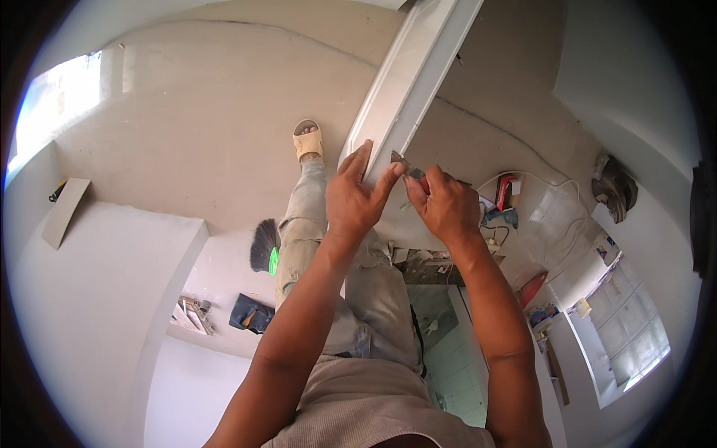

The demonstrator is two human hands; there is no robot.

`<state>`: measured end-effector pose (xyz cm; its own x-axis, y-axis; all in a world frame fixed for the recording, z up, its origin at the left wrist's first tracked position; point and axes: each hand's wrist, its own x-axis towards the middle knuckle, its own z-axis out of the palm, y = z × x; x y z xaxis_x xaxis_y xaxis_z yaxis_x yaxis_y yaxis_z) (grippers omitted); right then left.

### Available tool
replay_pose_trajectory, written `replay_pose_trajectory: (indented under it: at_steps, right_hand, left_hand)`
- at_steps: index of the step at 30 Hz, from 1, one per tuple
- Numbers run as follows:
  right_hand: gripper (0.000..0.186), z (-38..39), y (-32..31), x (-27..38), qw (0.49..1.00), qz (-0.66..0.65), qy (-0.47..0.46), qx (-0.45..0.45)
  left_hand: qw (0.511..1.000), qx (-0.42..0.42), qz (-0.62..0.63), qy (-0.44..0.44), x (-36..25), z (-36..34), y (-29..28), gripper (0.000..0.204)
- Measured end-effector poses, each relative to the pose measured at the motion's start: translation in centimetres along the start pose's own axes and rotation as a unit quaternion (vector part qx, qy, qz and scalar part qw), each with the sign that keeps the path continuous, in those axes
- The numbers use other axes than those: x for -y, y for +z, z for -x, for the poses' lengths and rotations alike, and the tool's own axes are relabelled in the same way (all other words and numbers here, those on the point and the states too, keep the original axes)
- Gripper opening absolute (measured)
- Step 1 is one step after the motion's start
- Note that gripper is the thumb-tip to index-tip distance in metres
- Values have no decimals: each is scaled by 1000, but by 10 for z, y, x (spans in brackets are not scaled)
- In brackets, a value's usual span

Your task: The person uses a utility knife to trim the edge of a white cabinet door. They scrape along the edge to remove excess material and then use a hammer to tap the knife for further adjustment.

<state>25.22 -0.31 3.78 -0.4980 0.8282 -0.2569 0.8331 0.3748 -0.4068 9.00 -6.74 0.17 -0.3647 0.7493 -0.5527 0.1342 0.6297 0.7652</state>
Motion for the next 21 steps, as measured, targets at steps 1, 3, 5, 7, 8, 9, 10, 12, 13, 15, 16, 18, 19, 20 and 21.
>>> replay_pose_trajectory:
  at_steps: [1, 3, 5, 7, 8, 9, 10, 12, 13, 15, 16, 18, 19, 20, 21]
  right_hand:
    - [35, -1, 0, -1, 1000, 3, -5, -4]
    - [34, -3, 2, -4, 1000, 10, -5, -9]
    - [34, -2, 2, -4, 1000, 2, 2, -3]
    - [34, -1, -1, -3, 1000, -22, 18, 15]
    - [34, -1, -1, -3, 998, -46, 15, 26]
    - [35, 0, -3, -4, 997, -71, 12, 37]
    - [35, 0, -5, -5, 994, -95, 9, 49]
    - [36, 0, -6, -9, 996, -75, -3, 53]
    - [37, -2, -7, -11, 996, -64, -9, 56]
    - [38, -5, -12, -14, 996, -54, -20, 69]
    - [38, -6, -14, -14, 996, -48, -25, 76]
    - [39, -10, -20, -14, 996, -18, -30, 85]
    - [40, -10, -21, -14, 995, -2, -32, 90]
    - [40, -11, -21, -14, 996, 8, -34, 86]
    - [40, -12, -21, -13, 996, 18, -36, 83]
  left_hand:
    - [1000, 5, -6, -23, -2, 0, 0, 82]
    - [996, 27, -19, -81, -15, 0, -5, 82]
    - [995, 36, -21, -95, -20, 0, -7, 83]
    - [998, 25, -11, -50, -14, -1, -5, 83]
    - [1000, 13, -3, -8, -7, -3, -3, 83]
    - [1000, 7, 5, 20, -1, -4, -2, 83]
    - [999, 1, 12, 48, 5, -5, -1, 83]
    - [997, 2, 27, 71, 4, -3, -1, 83]
    - [997, 2, 23, 69, 3, -3, -3, 83]
    - [998, 5, 18, 65, -3, -4, -5, 83]
    - [998, 3, 21, 62, 0, -4, -3, 83]
    - [998, -4, 21, 55, 4, -3, 0, 84]
    - [999, -7, 19, 50, 5, -2, 1, 84]
    - [999, -10, 12, 46, 3, -1, 1, 85]
    - [999, -10, 0, 38, 1, 0, 0, 85]
